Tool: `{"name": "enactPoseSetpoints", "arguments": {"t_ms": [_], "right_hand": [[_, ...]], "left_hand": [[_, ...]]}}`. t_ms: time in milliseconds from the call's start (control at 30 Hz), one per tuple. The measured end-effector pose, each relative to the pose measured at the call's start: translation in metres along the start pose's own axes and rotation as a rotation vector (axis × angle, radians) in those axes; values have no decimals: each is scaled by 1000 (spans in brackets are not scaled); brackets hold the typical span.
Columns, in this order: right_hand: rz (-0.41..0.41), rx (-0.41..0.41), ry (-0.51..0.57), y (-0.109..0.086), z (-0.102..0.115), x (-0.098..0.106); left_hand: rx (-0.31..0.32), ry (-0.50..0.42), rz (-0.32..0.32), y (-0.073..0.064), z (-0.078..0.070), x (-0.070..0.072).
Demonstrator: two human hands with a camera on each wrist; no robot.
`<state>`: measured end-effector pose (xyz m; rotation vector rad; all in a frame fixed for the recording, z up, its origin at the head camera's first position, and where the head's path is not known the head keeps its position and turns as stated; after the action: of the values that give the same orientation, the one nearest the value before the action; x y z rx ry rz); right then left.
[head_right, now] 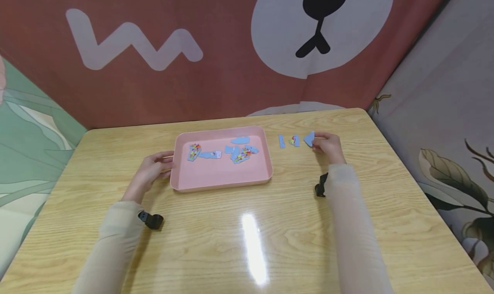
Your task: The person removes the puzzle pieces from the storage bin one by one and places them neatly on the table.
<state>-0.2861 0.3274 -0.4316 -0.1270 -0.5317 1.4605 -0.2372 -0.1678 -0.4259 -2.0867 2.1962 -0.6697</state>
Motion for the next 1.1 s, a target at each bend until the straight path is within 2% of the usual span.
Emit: {"name": "enactPoseSetpoints", "arguments": {"t_ms": [533,800,1100], "right_hand": [[-61,55,-12,3,-1,1],[-81,22,-63,4,-1,2],[-81,74,-184,3,10,1]], "left_hand": [[-2,-5,-5,0,0,0],[8,10,-2,0,-1,0],[2,17,0,0,0,0]]}}
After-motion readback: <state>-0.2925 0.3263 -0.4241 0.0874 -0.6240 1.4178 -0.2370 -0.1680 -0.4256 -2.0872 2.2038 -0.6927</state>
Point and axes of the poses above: each hand's wrist, its own y-axis towards the middle knuckle, its own x-axis out of the back of the hand, z = x × y, the point moved 5 cm from there along y, towards the middle knuckle, and after that the axes turned 4 degrees about -x, right-handed, at the moved point
